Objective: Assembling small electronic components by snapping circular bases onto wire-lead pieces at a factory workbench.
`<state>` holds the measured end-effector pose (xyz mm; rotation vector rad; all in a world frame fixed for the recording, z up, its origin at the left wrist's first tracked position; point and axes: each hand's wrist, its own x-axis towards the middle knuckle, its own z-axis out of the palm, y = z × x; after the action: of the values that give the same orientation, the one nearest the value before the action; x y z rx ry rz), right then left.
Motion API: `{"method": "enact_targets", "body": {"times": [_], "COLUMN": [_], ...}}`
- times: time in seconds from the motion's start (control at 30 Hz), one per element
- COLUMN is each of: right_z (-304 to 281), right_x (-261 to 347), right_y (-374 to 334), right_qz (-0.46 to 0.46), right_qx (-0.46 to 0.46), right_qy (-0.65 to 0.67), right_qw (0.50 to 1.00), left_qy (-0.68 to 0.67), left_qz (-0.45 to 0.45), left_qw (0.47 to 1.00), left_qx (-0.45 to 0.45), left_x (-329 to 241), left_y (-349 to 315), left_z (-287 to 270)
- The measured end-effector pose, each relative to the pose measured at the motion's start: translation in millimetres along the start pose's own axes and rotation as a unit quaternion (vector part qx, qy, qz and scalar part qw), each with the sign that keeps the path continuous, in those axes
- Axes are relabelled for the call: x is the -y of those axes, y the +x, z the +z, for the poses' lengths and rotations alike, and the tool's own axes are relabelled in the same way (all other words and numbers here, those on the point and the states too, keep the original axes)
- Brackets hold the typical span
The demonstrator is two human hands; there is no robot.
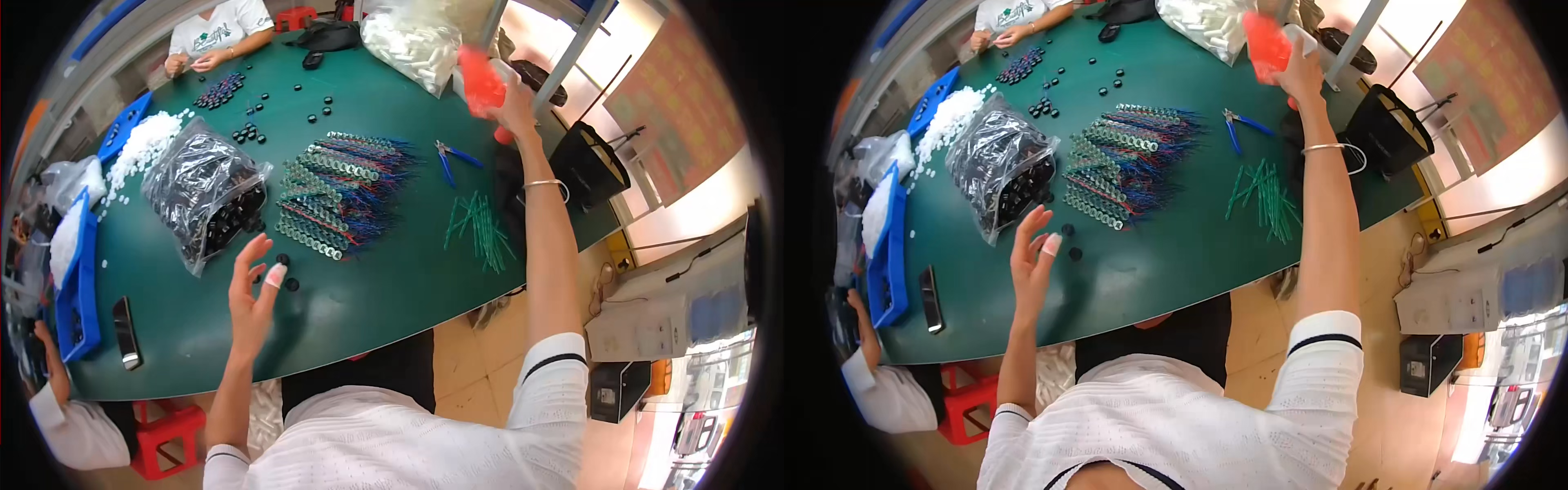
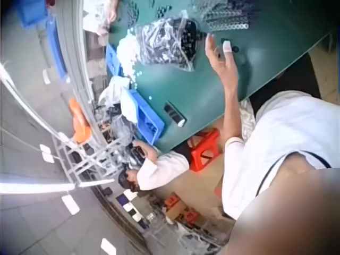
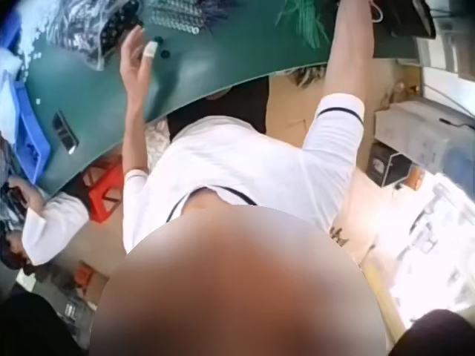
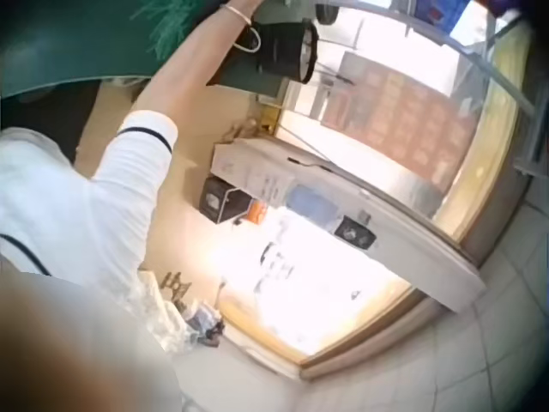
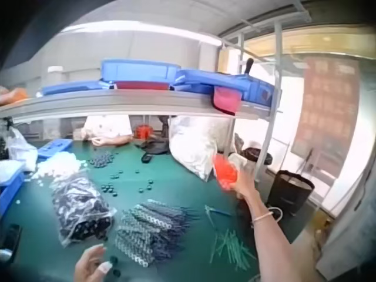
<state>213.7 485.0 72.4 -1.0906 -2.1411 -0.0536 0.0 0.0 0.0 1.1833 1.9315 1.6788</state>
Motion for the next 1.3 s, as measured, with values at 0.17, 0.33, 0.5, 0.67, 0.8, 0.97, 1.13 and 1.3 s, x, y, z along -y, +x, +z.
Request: {"method": "enact_targets", "body": {"times": [0.17, 0.33, 0.5, 0.67, 0.8, 0.97, 1.13, 1.3], "right_z": [25, -22, -25, -8, 11, 23, 33, 58], "right_x": [27, 143, 208, 247, 269, 281, 301, 298], "right_y": [-19, -118, -242, -292, -285, -276, -277, -258], "right_qz": [-0.090, 0.035, -0.084, -0.159, -0.197, -0.189, -0.211, -0.215], "right_qx": [-0.154, 0.014, 0.162, 0.182, 0.181, 0.210, 0.249, 0.182], "right_qy": [0.124, 0.417, 0.370, 0.301, 0.273, 0.219, 0.234, 0.123], "right_qw": [0.976, 0.908, 0.911, 0.922, 0.924, 0.934, 0.916, 0.952], "left_qy": [0.202, 0.279, 0.296, 0.311, 0.314, 0.331, 0.314, 0.298], "left_qz": [0.091, 0.094, 0.164, 0.165, 0.176, 0.162, 0.132, 0.183], "left_qw": [0.975, 0.956, 0.939, 0.935, 0.932, 0.930, 0.940, 0.936], "left_qx": [-0.034, -0.005, 0.059, 0.042, 0.034, 0.011, -0.009, 0.031], "left_x": [9, 27, 38, 50, 59, 67, 65, 56], "left_y": [-19, -27, -14, 8, 21, 19, 8, 19], "left_z": [-27, -54, -40, -39, -42, -56, -61, -40]}}
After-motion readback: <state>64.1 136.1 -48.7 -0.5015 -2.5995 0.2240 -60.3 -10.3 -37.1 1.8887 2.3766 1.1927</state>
